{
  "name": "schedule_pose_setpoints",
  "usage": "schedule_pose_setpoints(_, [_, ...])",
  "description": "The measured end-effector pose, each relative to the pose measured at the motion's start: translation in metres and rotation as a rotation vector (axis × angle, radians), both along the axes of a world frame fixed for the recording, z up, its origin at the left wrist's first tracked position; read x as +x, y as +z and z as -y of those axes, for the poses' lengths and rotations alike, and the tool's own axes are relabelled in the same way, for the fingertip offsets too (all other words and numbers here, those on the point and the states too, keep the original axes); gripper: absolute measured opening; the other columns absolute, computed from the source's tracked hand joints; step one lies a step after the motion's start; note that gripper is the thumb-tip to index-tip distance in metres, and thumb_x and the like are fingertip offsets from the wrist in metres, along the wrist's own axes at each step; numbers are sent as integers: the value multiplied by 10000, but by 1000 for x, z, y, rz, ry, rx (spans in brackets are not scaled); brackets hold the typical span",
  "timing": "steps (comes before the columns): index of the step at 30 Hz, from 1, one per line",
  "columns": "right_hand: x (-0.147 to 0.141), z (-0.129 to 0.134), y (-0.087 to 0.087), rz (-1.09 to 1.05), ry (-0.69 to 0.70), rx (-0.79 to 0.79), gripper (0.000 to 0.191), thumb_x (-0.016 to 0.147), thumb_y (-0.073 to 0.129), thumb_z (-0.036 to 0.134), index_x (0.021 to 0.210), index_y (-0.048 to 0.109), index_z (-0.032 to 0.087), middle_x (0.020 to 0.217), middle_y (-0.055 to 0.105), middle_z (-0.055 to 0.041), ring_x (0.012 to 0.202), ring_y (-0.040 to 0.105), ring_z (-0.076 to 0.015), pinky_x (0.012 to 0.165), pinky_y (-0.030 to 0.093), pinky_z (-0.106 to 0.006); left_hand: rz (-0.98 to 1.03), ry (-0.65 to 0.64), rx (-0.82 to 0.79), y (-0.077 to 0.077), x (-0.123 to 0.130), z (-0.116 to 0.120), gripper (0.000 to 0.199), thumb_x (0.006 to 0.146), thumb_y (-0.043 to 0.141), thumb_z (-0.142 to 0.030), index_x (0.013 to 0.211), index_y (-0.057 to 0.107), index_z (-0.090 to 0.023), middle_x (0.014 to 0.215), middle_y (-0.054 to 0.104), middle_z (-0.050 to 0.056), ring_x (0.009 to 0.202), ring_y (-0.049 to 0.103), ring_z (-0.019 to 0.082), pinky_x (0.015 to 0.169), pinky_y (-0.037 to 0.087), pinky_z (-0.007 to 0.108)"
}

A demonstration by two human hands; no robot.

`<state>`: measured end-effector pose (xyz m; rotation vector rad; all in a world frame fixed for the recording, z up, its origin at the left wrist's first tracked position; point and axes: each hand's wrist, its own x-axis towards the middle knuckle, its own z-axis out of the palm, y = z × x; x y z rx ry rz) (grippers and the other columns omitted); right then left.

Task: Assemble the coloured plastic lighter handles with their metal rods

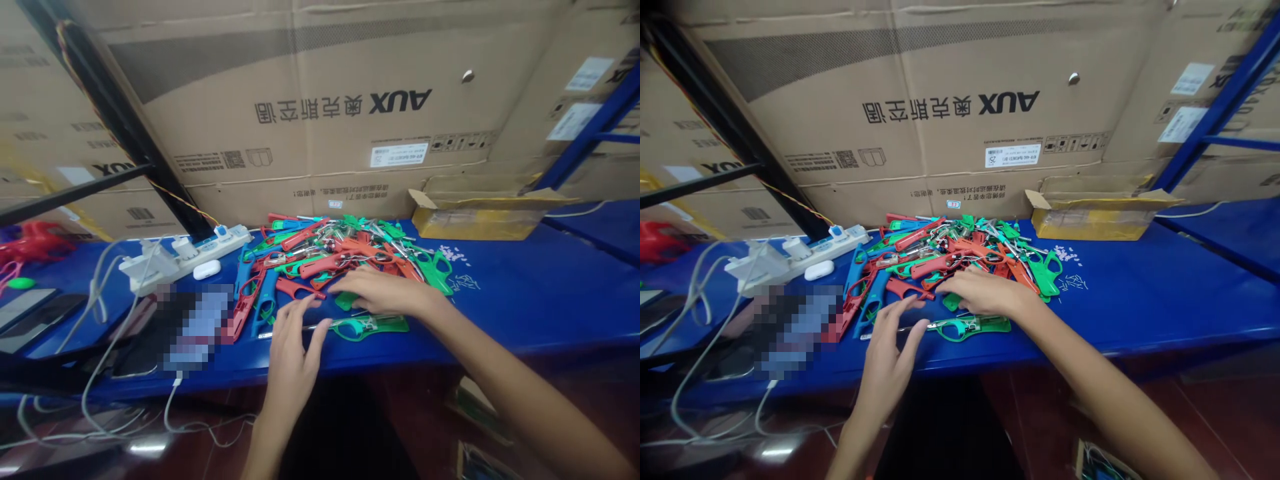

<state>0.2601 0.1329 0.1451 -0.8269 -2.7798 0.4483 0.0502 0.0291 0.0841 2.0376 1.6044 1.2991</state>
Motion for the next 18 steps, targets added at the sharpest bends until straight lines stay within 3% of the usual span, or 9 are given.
schedule_pose_setpoints(2, [-7,-9,6,-10,16,11,496,868,670,41,1291,670,301,1264,716,-28,1179,640,-239,1076,473,-461,52,3,-7,0,-2,0,311,1038,544,-348,1344,537,-293,1270,626,69,1246,557,241,1060,458,438])
schedule_pose_setpoints(5, [-11,-13,20,-124,55,8,485,948,641,149,1402,583,308,1359,666,-24,1251,601,-205,1113,454,-430,133,43,-16,-1,-4,-1,314,1037,543,-358,1340,544,-279,1262,635,75,1250,564,246,1080,447,450])
schedule_pose_setpoints(7, [-7,-7,29,-329,24,-7,501,972,639,238,1456,527,306,1390,634,-37,1259,592,-195,1106,469,-415,188,86,-24,-3,-4,-3,323,1036,542,-361,1347,543,-275,1259,642,78,1245,572,245,1084,445,451])
schedule_pose_setpoints(9, [0,6,30,-584,-105,-25,505,968,650,314,1457,524,309,1389,614,-52,1244,599,-211,1080,498,-425,223,113,-22,-3,-3,-4,346,1031,551,-365,1365,534,-278,1282,637,85,1253,575,246,1085,450,449])
schedule_pose_setpoints(13, [19,46,7,-930,-468,-66,413,961,642,380,1365,602,301,1372,604,-68,1248,610,-240,1022,549,-393,125,105,12,-3,1,-2,390,1040,530,-349,1422,506,-274,1382,599,103,1314,548,261,1090,451,458])
schedule_pose_setpoints(15, [28,63,-14,-1053,-550,-134,381,931,680,391,1297,639,292,1308,639,-70,1166,664,-237,939,594,-350,24,64,21,-2,3,0,383,1051,507,-322,1430,513,-273,1350,632,93,1273,577,258,1064,466,452])
schedule_pose_setpoints(18, [39,79,-39,-1052,-642,-263,373,891,731,384,1246,673,283,1309,652,-66,1096,701,-235,873,620,-324,-60,0,39,-3,2,1,344,1047,523,-299,1388,567,-283,1206,703,65,1129,632,244,987,492,430])
